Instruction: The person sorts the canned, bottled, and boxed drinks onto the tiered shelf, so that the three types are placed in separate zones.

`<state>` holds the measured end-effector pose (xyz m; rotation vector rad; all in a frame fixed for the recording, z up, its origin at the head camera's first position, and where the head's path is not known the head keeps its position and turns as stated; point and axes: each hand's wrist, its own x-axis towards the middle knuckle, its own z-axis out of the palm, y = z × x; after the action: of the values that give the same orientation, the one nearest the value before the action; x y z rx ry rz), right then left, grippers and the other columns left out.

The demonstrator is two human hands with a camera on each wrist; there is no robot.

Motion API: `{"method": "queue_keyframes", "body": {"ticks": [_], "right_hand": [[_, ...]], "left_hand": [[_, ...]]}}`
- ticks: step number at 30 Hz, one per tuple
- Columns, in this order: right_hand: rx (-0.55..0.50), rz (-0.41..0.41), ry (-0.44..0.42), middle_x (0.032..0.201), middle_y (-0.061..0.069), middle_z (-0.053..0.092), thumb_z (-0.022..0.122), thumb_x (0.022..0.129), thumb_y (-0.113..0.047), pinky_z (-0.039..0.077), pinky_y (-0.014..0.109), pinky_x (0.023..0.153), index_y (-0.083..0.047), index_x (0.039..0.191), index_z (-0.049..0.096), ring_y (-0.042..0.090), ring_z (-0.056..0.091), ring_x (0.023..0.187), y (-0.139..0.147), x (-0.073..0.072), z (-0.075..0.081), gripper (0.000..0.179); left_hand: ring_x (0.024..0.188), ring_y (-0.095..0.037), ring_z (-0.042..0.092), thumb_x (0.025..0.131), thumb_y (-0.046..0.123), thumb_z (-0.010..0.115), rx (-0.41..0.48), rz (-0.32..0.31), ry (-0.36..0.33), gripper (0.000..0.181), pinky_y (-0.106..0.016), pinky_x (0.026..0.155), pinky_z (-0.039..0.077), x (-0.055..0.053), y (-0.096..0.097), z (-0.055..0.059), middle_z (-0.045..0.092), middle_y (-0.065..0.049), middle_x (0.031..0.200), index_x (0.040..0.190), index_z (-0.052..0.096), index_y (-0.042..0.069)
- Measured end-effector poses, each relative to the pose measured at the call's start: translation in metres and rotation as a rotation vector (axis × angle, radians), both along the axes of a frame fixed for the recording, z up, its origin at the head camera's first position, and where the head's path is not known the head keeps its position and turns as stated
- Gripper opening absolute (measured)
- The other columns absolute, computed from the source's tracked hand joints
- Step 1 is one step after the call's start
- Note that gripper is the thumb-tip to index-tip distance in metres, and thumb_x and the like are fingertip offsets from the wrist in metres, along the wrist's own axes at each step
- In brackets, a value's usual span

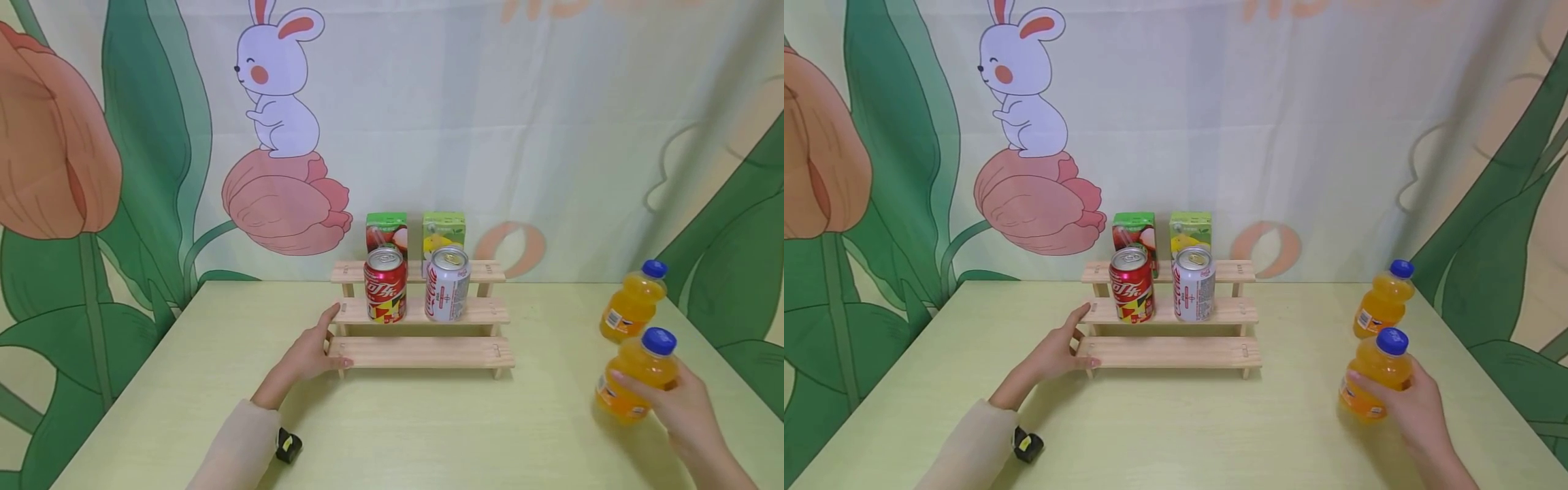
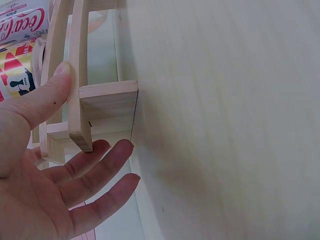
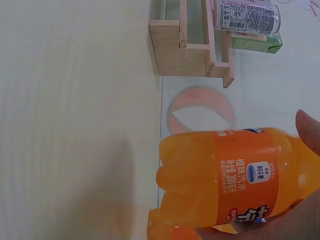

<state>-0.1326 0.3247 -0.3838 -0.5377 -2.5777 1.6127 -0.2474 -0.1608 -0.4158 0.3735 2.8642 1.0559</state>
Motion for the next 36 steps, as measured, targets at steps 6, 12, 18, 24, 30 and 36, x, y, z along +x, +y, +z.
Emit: {"method": "queue_keyframes", "body": {"ticks": [6,12,18,24,30,36], "right_hand": [[0.009,0.033,-0.021,0.143,0.027,0.021,0.064,0.081,-0.045,0.023,0.064,0.093,0.000,0.143,0.016,0.045,0.025,0.125,-0.009,-0.001,0.005,0.091],[0.034,0.073,0.027,0.139,0.028,0.026,0.065,0.082,-0.041,0.025,0.064,0.091,0.003,0.141,0.019,0.043,0.030,0.121,-0.015,-0.001,0.007,0.087],[0.020,0.111,0.035,0.139,0.028,0.026,0.065,0.082,-0.040,0.023,0.064,0.092,0.003,0.142,0.018,0.043,0.029,0.121,-0.021,-0.001,0.010,0.087],[0.001,0.158,0.047,0.139,0.027,0.028,0.066,0.083,-0.037,0.026,0.062,0.092,0.002,0.142,0.019,0.039,0.032,0.119,-0.028,-0.002,0.014,0.085],[-0.007,0.183,0.067,0.133,0.020,0.038,0.068,0.081,-0.035,0.028,0.060,0.092,0.000,0.140,0.024,0.027,0.042,0.111,-0.035,-0.002,0.016,0.081],[-0.036,0.207,0.098,0.119,-0.002,0.048,0.069,0.082,-0.030,0.028,0.060,0.093,0.000,0.139,0.026,-0.004,0.044,0.093,-0.038,-0.002,0.016,0.077]], "left_hand": [[0.072,-0.020,0.052,0.070,0.019,0.079,0.000,-0.007,0.010,0.099,-0.032,0.063,0.045,0.002,0.000,0.000,0.058,-0.016,0.098,0.145,0.015,0.011],[0.071,-0.020,0.053,0.070,0.018,0.080,-0.004,-0.005,0.010,0.099,-0.031,0.062,0.045,0.002,0.000,0.001,0.057,-0.017,0.099,0.145,0.015,0.011],[0.069,-0.019,0.051,0.069,0.018,0.080,0.013,-0.024,0.019,0.100,-0.029,0.059,0.043,0.000,-0.001,-0.001,0.057,-0.015,0.094,0.145,0.016,0.010],[0.067,-0.018,0.050,0.070,0.017,0.080,0.026,-0.030,0.019,0.099,-0.028,0.058,0.043,0.000,-0.002,-0.002,0.057,-0.013,0.093,0.145,0.016,0.010],[0.066,-0.017,0.050,0.070,0.017,0.080,0.025,-0.030,0.020,0.099,-0.029,0.058,0.043,0.000,-0.002,-0.001,0.057,-0.013,0.092,0.145,0.016,0.010],[0.067,-0.018,0.050,0.070,0.018,0.080,0.026,-0.025,0.014,0.099,-0.029,0.059,0.043,0.000,-0.002,-0.002,0.057,-0.013,0.092,0.145,0.016,0.011]]}}
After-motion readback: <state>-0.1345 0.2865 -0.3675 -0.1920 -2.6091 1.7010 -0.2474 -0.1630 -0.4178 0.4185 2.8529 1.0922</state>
